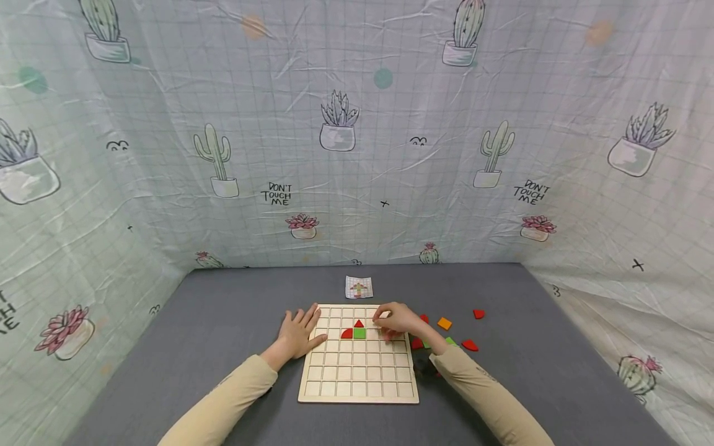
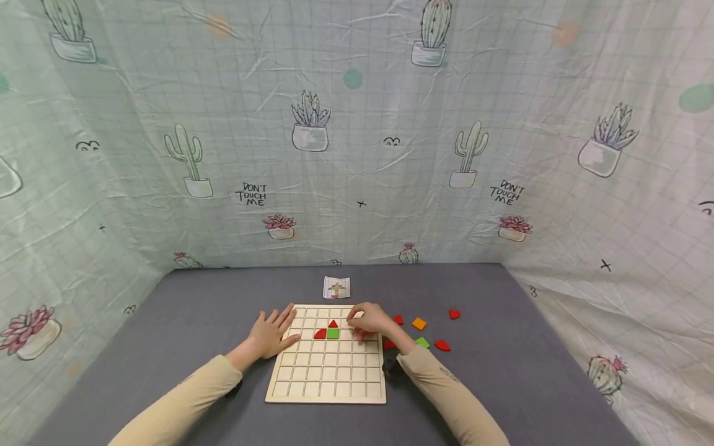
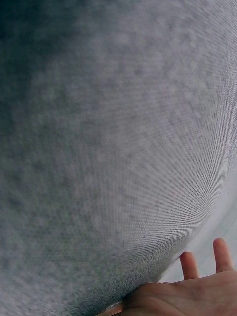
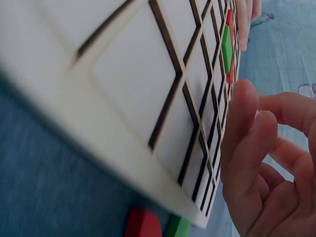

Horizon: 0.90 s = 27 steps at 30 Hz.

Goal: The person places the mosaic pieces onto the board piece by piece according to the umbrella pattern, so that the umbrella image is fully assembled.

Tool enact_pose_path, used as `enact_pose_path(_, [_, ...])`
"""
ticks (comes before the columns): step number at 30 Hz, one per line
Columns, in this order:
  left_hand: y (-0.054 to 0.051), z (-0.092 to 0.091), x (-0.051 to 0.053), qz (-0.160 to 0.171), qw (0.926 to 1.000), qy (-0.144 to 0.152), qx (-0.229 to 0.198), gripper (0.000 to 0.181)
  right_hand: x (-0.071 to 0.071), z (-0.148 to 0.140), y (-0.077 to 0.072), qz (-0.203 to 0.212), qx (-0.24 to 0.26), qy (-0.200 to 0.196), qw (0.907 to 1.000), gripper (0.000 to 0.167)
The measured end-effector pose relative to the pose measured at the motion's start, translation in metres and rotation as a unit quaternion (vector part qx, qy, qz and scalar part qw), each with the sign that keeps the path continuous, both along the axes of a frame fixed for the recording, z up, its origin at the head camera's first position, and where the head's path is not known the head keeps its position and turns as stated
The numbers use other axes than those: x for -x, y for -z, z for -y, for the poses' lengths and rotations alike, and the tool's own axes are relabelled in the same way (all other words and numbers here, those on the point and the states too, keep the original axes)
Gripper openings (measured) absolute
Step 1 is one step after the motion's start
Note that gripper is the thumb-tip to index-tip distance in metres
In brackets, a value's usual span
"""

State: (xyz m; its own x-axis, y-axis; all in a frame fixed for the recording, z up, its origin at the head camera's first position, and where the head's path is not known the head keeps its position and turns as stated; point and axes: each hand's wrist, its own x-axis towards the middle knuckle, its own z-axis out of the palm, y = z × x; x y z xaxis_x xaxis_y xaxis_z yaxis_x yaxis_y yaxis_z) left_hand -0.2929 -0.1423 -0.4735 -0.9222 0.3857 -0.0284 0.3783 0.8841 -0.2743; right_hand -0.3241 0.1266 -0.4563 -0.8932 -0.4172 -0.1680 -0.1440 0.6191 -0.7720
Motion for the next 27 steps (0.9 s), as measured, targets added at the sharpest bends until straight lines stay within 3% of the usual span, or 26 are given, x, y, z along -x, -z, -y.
enact_pose_path(6, [0.001,0.0,0.0,0.0,1.0,0.002,-0.002,0.068,-0.002,-0.013,0.0,-0.004,-0.008,0.003,1.0,0.019])
enact_pose_path(17, [0.0,0.0,0.003,0.007,0.9999,0.006,-0.006,0.068,-0.015,-0.052,-0.006,-0.021,0.018,-0.046,0.9985,0.021])
enact_pose_path(27, [0.001,0.0,0.003,0.009,1.0,0.002,0.002,0.068,-0.021,-0.093,0.0,-0.029,0.012,-0.009,0.9995,0.022])
